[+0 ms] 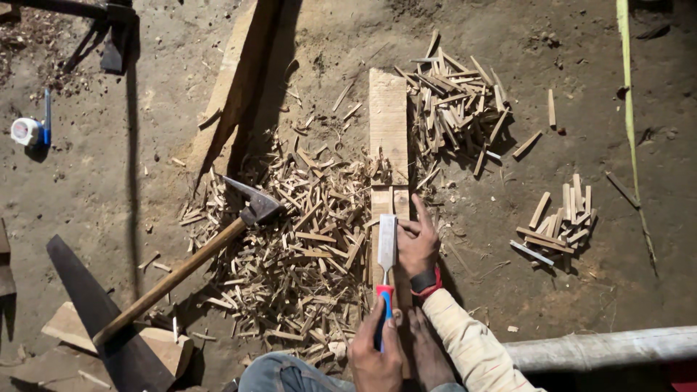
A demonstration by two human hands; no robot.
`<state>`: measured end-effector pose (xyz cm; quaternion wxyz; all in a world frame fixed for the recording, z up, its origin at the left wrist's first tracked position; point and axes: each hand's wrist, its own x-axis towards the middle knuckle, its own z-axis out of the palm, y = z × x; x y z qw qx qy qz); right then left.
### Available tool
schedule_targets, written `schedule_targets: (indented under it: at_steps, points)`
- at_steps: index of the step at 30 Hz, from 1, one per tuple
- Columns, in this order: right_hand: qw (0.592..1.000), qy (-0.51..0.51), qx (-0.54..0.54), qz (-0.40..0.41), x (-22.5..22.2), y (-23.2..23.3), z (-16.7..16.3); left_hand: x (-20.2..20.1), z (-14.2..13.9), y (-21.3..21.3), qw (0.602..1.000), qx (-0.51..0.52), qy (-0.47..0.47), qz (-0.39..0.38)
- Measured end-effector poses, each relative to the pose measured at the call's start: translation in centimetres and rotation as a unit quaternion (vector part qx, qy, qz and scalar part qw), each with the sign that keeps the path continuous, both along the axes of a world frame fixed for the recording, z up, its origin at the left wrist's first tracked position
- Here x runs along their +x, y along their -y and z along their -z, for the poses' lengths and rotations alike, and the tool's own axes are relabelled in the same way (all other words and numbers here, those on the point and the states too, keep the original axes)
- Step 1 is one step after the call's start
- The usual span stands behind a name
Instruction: The person uses a chisel to carve a rectangular wooden plank, repeatedly removing thin shavings and occasionally clearing debris from the surface. The task continues with consistent hand movements and tool handling.
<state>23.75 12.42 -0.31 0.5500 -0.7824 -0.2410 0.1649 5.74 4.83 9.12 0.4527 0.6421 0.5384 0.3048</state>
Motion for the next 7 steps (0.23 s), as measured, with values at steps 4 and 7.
schedule_targets:
  at_steps: [4,7]
  points:
    - [1.0,0.003,-0.017,0.005,0.0,-0.1,-0.6,1.2,-1.9,-1.9,0.996,-0.091,-0.024,-0.007]
    - [1.0,-0.025,0.015,0.001,-0.3,-0.3,-1.2,2.1,-3.9,-3.2,0.994,-0.102,-0.043,-0.007]
